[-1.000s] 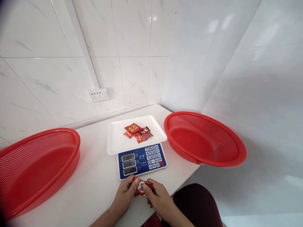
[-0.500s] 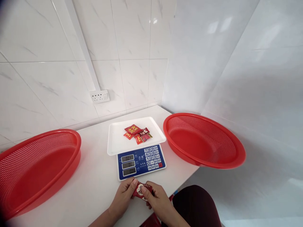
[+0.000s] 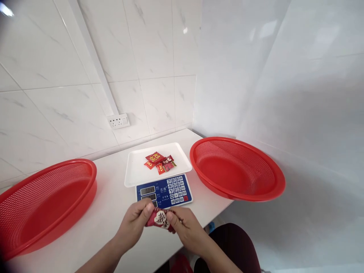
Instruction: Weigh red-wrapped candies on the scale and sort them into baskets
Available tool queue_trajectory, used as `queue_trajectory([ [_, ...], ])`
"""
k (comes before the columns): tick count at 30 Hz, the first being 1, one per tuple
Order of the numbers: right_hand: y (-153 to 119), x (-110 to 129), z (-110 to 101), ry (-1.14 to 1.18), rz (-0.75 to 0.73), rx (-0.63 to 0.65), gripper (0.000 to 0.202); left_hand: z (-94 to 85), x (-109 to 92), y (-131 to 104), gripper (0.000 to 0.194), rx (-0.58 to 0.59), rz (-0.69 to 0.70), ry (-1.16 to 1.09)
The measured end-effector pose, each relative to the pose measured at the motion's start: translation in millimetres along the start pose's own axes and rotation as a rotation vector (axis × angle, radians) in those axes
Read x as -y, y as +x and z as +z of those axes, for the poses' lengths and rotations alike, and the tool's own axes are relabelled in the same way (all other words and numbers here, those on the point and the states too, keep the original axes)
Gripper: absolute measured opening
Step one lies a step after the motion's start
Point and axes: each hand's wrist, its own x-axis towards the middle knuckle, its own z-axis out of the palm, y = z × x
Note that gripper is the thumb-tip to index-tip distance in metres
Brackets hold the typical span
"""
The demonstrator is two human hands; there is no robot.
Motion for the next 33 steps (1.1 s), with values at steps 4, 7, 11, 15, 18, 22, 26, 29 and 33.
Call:
queue_trajectory([
  [4, 14, 25, -5, 0.011, -0.126, -0.236, 0.045, -0.1, -34, 15, 0.035, -0.120, 0.093, -0.134],
  [7, 18, 40, -7, 0.054, -0.181, -0.351, 0.045, 5.0, -53, 19, 0.029, -0.095, 0.198, -0.255],
  [11, 15, 50, -7, -0.019, -0.237, -0.350, 0.040, 11.7, -65, 18, 0.023, -0.095, 0.243, -0.273],
  [15, 11, 50, -7, -0.099, -0.258, -0.339, 0.031, 7.9, -63, 15, 0.018, -0.133, 0.236, -0.260],
  [18, 12, 52, -11, -0.121, -0.321, -0.381, 0.024, 0.5, -60, 11, 0.022, -0.147, 0.224, -0.188],
  [22, 17, 63, -15, -0.127, -0.378, -0.387, 0.022, -5.3, -56, 5, 0.037, -0.077, 0.140, -0.103],
  [26, 22, 73, -14, -0.152, -0.307, -0.322, 0.021, -5.6, -55, 4, 0.047, -0.061, 0.110, -0.180],
  [29, 24, 75, -10, -0.116, -0.313, -0.342, 0.023, -7.1, -54, 5, 0.036, -0.075, 0.135, -0.216],
  [33, 25, 74, -5, -0.122, -0.378, -0.376, 0.020, -11.6, -54, 6, 0.013, -0.070, 0.198, -0.197],
])
